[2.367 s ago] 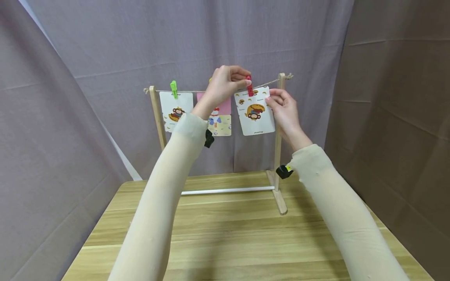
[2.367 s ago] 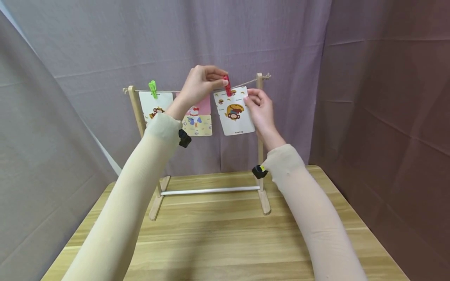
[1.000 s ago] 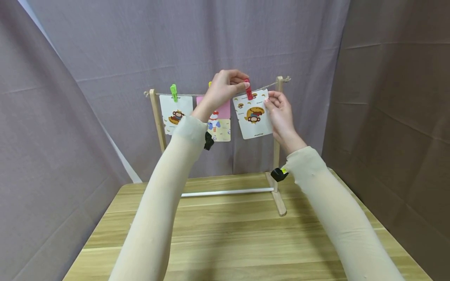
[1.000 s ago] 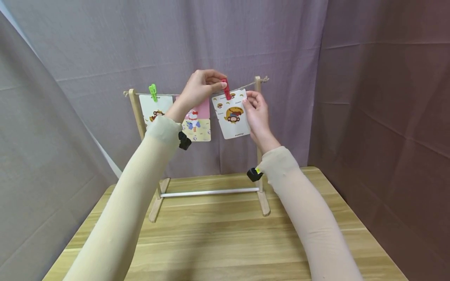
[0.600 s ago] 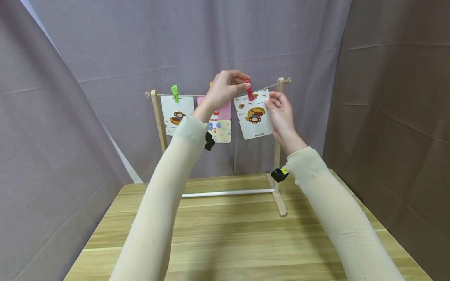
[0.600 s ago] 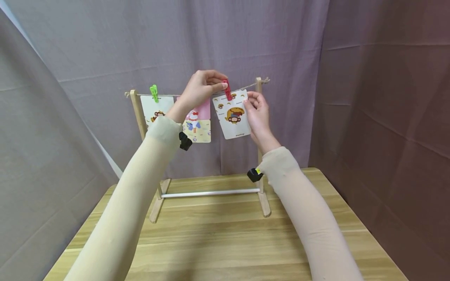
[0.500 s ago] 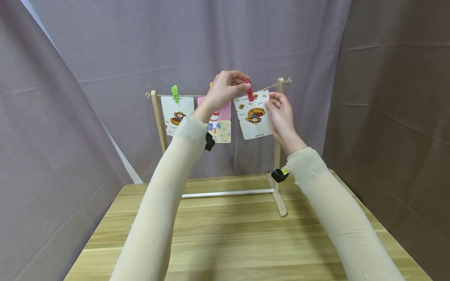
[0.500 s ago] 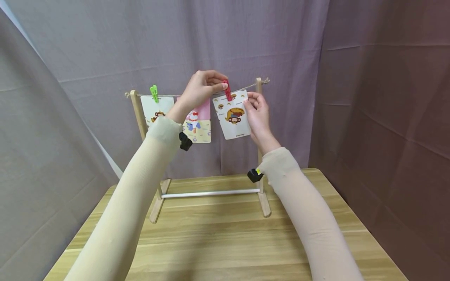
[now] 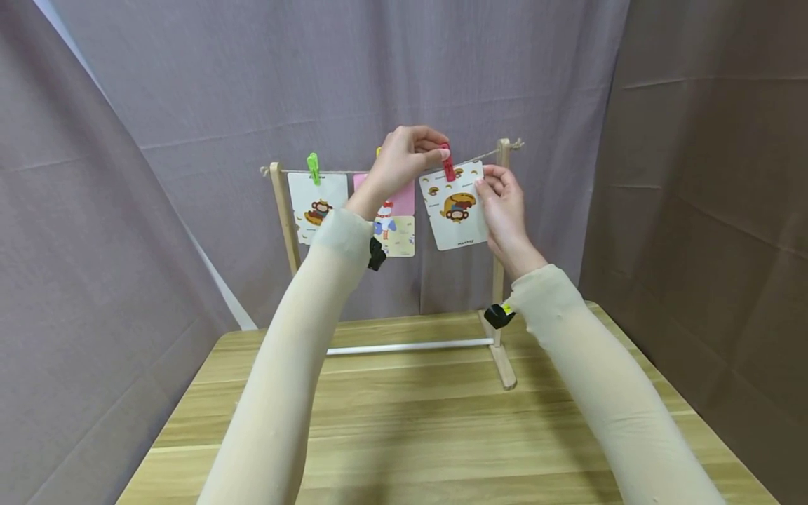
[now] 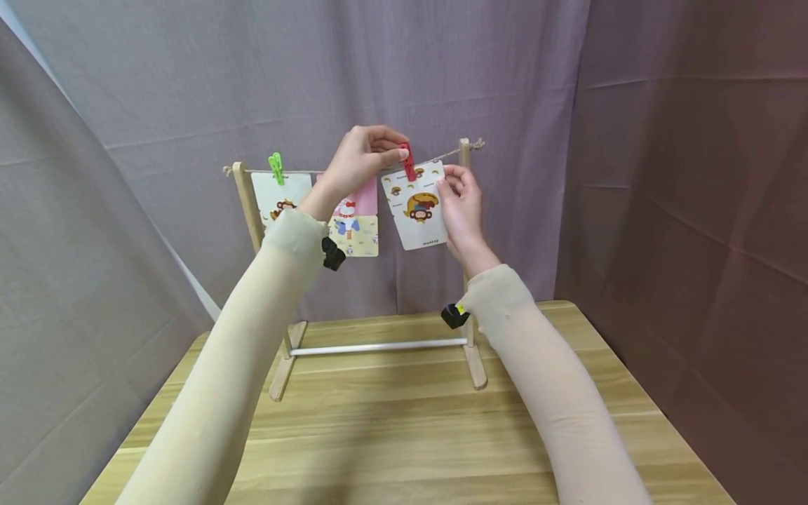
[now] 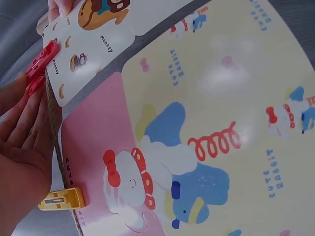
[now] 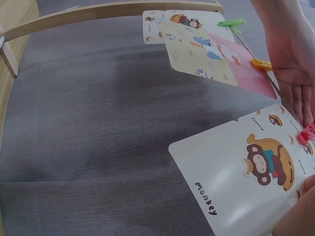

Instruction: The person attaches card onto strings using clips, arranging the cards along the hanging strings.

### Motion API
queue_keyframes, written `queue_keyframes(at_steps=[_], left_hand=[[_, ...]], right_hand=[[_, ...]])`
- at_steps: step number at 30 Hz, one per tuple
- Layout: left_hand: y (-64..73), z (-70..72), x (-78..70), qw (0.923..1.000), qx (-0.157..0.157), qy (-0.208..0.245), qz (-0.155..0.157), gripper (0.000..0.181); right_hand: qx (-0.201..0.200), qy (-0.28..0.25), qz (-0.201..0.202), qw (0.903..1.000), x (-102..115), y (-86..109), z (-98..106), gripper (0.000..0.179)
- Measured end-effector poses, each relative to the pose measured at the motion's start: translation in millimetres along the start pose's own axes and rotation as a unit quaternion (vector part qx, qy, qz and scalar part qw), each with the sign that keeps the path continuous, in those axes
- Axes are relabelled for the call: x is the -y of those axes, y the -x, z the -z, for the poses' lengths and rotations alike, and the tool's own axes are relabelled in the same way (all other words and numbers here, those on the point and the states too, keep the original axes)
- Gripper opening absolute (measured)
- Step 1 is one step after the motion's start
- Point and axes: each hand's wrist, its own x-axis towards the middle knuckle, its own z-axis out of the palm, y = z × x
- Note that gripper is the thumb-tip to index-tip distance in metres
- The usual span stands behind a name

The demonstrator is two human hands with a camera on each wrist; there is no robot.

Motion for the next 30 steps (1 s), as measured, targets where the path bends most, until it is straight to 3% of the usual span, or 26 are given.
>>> queue_keyframes(at_steps=[30], left_hand=[[-2.9, -14.5, 3.7, 0.9997, -0.013, 0.000, 0.020, 0.034]], right_hand=[[-0.017, 0.005, -0.015, 0.9997, -5.7, 1.8, 6.2, 0.014]])
